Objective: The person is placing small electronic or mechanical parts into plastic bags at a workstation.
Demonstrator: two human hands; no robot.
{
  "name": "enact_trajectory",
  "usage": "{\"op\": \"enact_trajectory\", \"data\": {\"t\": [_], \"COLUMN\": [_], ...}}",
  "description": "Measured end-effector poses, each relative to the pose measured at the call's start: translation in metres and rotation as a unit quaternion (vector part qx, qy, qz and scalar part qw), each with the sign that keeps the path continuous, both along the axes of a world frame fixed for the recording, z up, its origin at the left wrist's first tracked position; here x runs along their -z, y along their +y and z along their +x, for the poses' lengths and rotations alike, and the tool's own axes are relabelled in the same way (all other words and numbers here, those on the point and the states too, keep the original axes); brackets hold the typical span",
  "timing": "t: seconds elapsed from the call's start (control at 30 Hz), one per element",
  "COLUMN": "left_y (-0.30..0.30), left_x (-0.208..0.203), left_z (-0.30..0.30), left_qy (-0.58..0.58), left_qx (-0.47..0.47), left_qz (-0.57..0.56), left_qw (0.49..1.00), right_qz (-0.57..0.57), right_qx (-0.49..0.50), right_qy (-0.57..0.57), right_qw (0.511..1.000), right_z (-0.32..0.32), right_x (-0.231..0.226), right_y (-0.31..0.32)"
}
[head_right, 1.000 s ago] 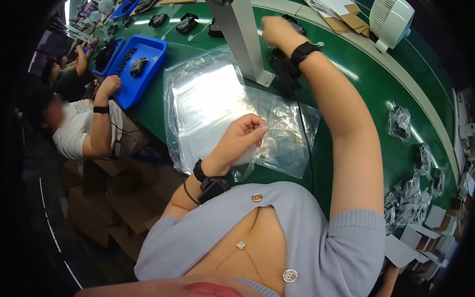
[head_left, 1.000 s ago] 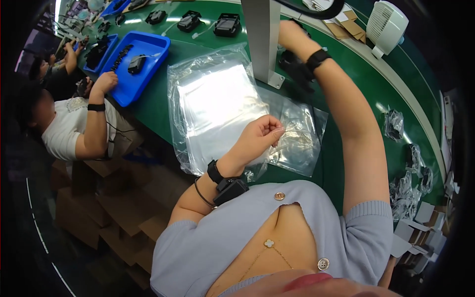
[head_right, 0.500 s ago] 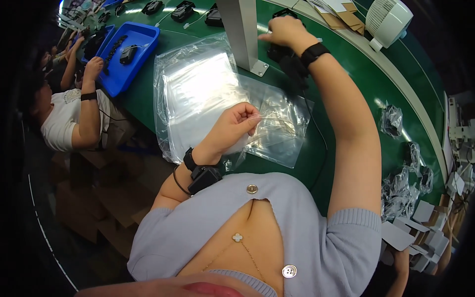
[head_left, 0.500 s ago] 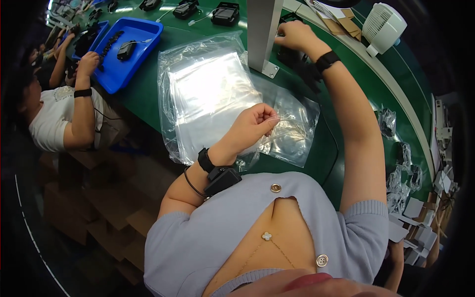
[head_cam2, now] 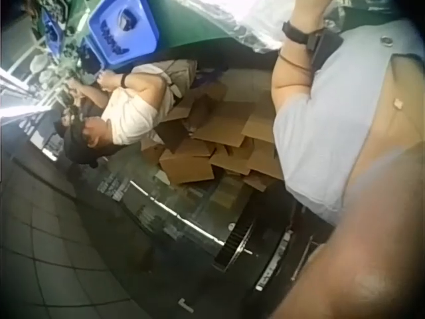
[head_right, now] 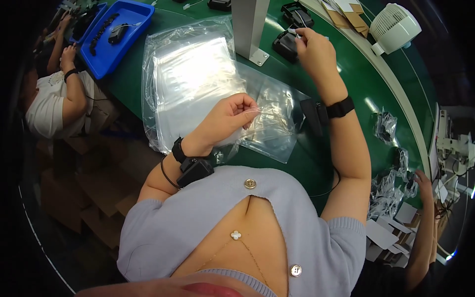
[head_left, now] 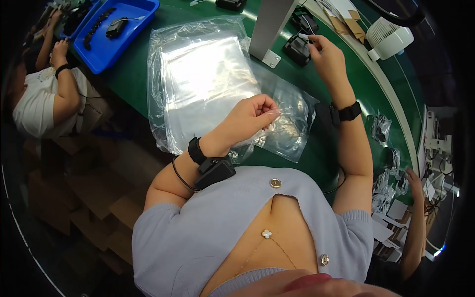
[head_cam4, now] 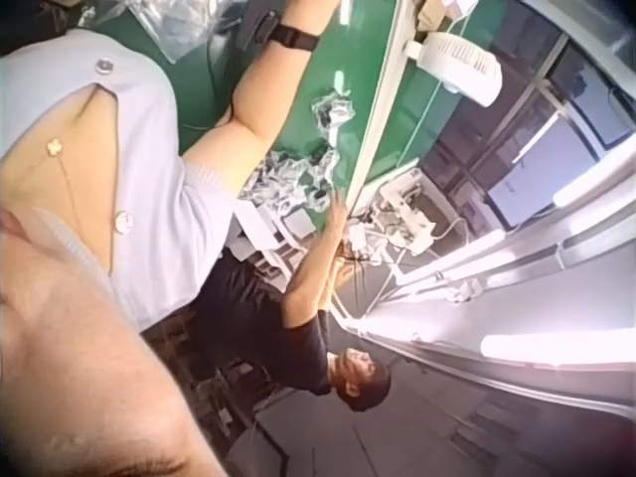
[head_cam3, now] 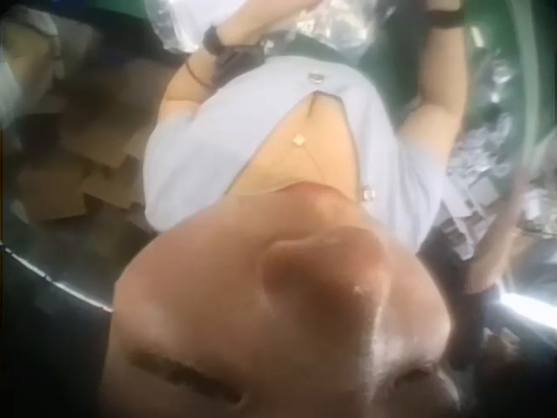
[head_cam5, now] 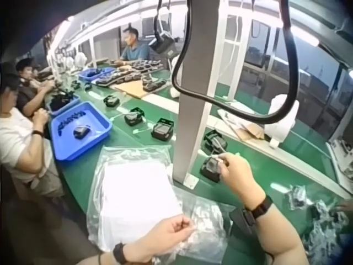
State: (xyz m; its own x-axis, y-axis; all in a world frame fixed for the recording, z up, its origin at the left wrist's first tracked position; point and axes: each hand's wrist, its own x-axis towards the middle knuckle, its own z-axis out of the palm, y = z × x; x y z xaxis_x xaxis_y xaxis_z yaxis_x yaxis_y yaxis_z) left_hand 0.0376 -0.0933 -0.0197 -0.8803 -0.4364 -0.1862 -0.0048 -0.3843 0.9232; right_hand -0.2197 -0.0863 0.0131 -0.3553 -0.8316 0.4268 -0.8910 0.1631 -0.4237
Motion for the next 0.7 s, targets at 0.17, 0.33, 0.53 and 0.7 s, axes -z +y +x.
{"op": "enact_trajectory", "data": {"t": [0.17,0.33,0.53,0.7], "left_y": [0.0,0.003,0.004,0.003], "left_x": [-0.001,0.001,0.001,0.0], "left_z": [-0.001,0.003,0.0,0.002], "left_qy": [0.007,0.016,0.029,0.03], "left_qx": [-0.005,-0.005,-0.006,-0.01], "left_qz": [-0.004,-0.005,-0.021,-0.011], "left_qw": [1.0,1.0,0.999,0.999], "right_qz": [0.053,0.1,0.123,0.149], "right_qx": [0.06,0.129,0.244,0.224], "right_qy": [0.148,0.153,0.013,0.009], "right_qw": [0.986,0.975,0.962,0.963], "right_z": [-0.009,-0.002,0.018,0.011], "right_x": [0.028,0.03,0.03,0.031], "right_y": [-0.003,-0.014,-0.044,-0.035]}}
